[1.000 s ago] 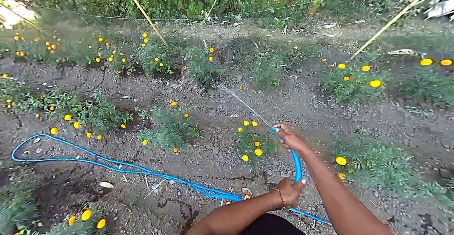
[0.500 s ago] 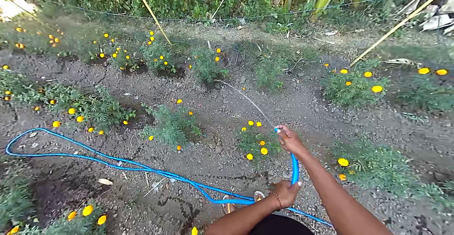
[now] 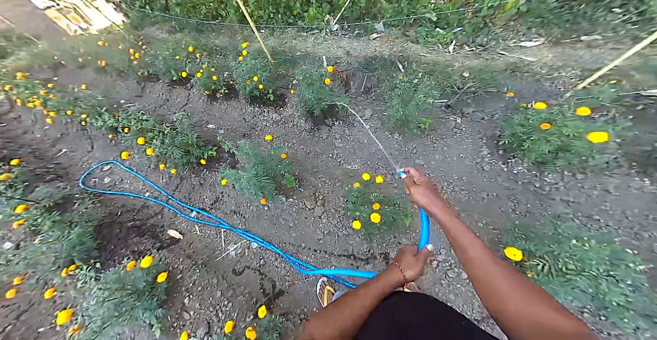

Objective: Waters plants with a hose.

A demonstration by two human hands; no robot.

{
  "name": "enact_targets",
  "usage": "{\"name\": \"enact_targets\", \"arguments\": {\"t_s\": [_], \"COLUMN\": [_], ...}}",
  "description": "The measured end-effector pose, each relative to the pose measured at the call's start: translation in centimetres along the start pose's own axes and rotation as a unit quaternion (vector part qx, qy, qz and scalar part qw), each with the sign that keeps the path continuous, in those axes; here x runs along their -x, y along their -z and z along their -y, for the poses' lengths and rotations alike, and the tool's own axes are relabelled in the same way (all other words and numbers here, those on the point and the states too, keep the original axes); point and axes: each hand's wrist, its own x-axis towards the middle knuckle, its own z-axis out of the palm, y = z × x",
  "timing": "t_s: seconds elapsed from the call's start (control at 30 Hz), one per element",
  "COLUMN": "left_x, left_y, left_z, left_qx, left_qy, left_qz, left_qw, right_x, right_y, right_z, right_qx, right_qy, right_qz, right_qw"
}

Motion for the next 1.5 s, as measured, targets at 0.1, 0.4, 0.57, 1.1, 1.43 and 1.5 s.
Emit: {"name": "enact_targets", "arguments": {"t_s": [0.1,0.4,0.57,1.1,1.43,1.5], "left_x": [-2.7,-9.0,-10.3,-4.4,-0.6,-0.3], "left_y": [-2.8,-12.1,-17.1,-16.2,-15.2,-15.3], "left_z": [-2.2,-8.1,-12.5,-7.9,-4.2,-3.8], "left_qx": [-0.021,-0.031,-0.002,0.04,0.057,0.063], "left_qy": [0.021,0.034,0.038,-0.012,-0.006,-0.005], "left_qz": [-0.019,-0.054,-0.004,-0.039,-0.055,-0.055], "left_qw": [0.999,0.997,0.999,0.998,0.997,0.996], "right_x": [-1.3,-3.0,-1.2,4.4,6.4,6.9], "right_y": [3.6,14.0,19.8,15.2,10.4,10.1], "right_z": [-1.6,-8.0,-9.9,-7.5,-7.0,-7.0], "right_qx": [0.01,-0.023,-0.019,0.005,0.013,0.018], "right_qy": [-0.001,-0.011,-0.026,-0.009,0.01,0.007], "right_qz": [0.043,0.104,0.11,0.047,0.018,0.02], "right_qw": [0.999,0.994,0.993,0.999,1.0,1.0]}}
